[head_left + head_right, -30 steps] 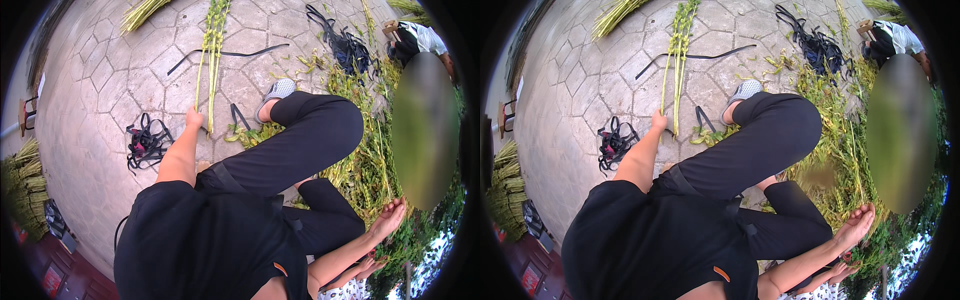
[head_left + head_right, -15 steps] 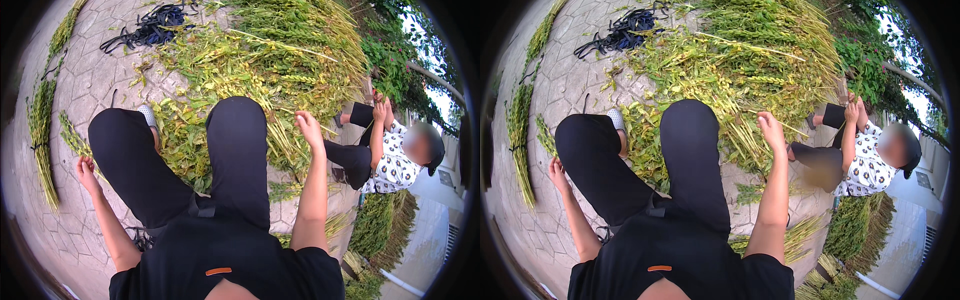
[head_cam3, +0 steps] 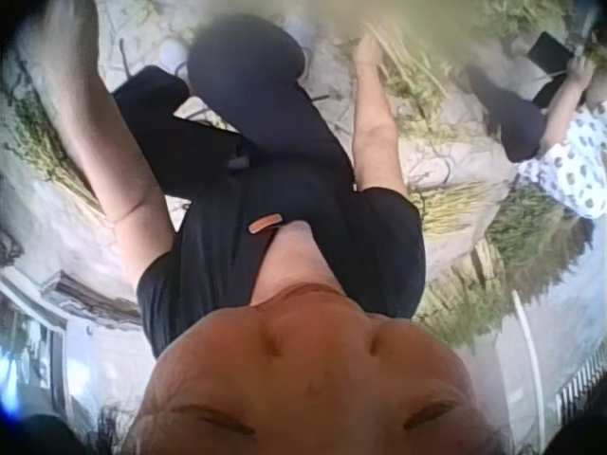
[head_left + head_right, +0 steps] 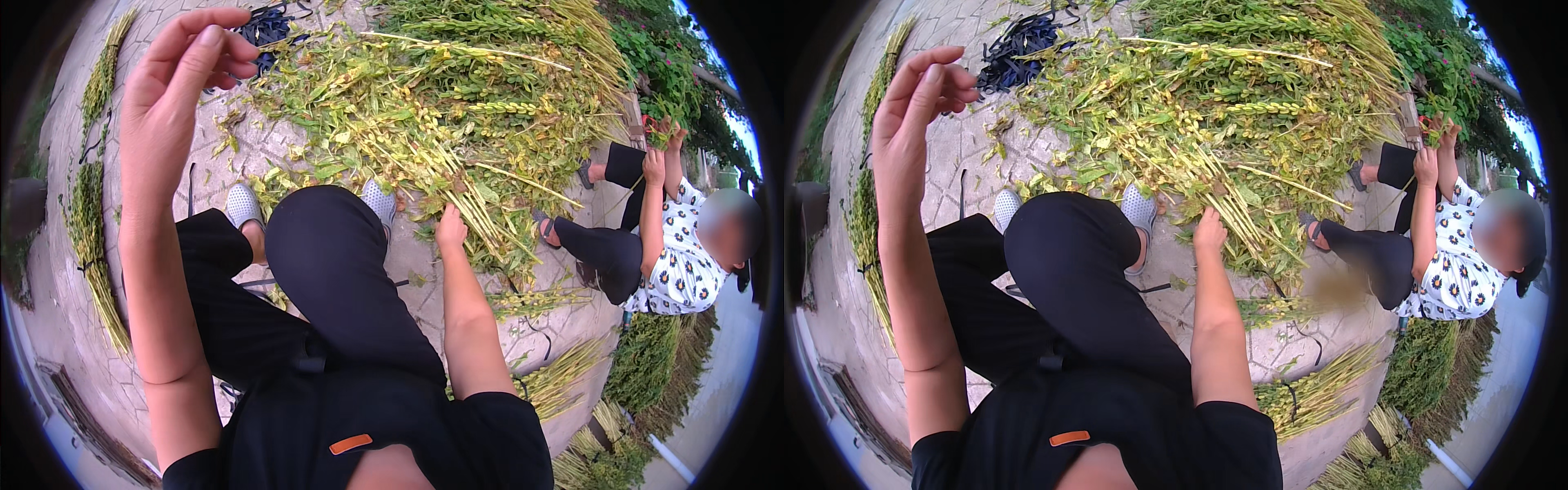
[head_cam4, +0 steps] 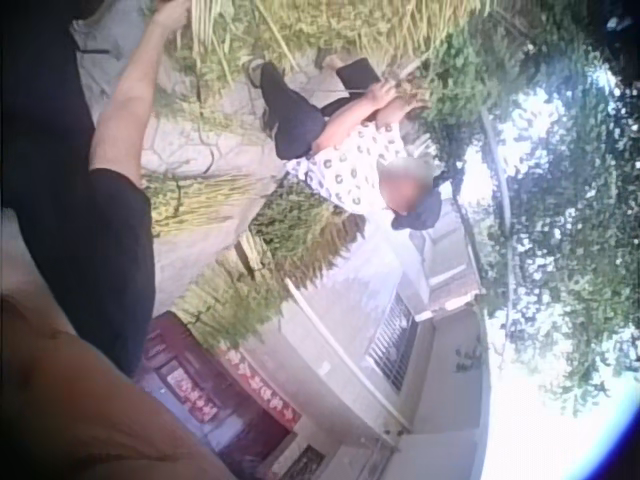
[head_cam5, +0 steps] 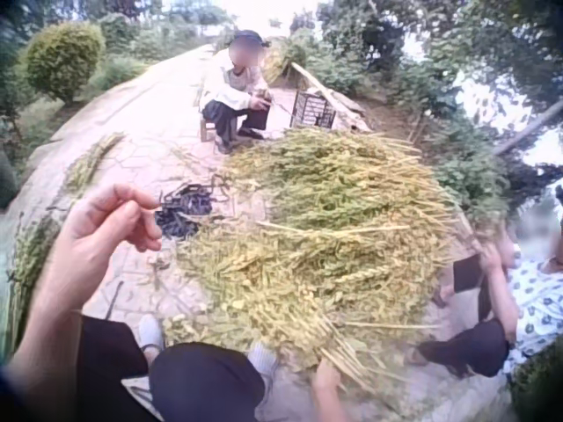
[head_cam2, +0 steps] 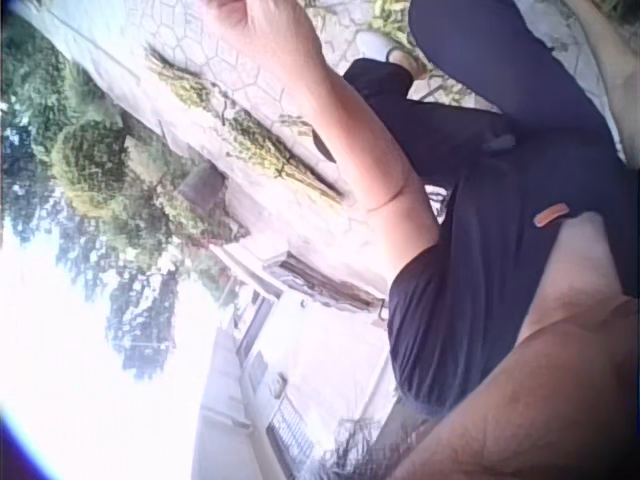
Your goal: The person gathers sesame stalks from a pile on the ground, organizes them into a bundle, and ties the bundle with a black strip by hand.
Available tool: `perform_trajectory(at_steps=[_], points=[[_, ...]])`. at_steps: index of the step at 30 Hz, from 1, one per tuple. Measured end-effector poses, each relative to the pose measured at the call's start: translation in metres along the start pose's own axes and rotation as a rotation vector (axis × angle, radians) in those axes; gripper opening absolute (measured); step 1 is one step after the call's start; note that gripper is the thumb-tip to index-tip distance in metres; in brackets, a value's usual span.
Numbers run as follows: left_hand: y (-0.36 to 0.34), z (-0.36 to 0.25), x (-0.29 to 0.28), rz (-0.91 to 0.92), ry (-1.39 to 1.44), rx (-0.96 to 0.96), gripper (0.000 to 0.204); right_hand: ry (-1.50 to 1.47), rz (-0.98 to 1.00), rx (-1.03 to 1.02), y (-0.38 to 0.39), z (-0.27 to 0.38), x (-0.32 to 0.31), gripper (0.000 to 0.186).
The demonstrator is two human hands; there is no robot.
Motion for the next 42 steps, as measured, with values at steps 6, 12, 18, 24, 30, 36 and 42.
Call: perform_trajectory(at_steps=[6, 12, 18, 24, 30, 36, 42], points=[[-0.009, 0.085, 0.033, 0.066, 0.147, -0.316, 0.026, -0.220, -0.113, -0.169, 0.012, 0.023, -0.079, 0.045], [-0.007, 0.069, 0.024, 0.046, 0.245, -0.352, 0.030, -0.190, -0.050, -0.181, 0.027, 0.031, -0.209, 0.049], [-0.002, 0.070, 0.039, 0.166, 0.240, -0.420, 0.026, -0.303, -0.114, -0.127, 0.080, 0.005, -0.260, 0.034], [-0.006, 0.070, 0.047, 0.203, 0.274, -0.411, 0.024, -0.218, -0.600, -0.292, 0.137, 0.026, -0.329, 0.026], [-0.013, 0.066, 0.096, 0.362, 0.400, -0.419, 0.027, -0.501, -0.776, -0.256, 0.131, 0.053, -0.370, 0.027], [-0.029, 0.018, 0.106, 0.305, 0.674, -0.091, 0.053, -0.609, -0.879, -0.582, 0.080, 0.179, -0.433, 0.028], [-0.044, -0.015, 0.020, -0.035, 0.895, 0.093, 0.044, -0.833, -0.731, -0.897, 0.040, 0.299, -0.424, 0.034]])
Point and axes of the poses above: each hand's wrist, its own y-axis away from the middle knuckle, its own x-axis out of the palm, z = x × y, the point moved 5 cm from there along -y, towards the middle knuckle, and after that the axes turned 13 degrees about -x, right-handed, at the moved point
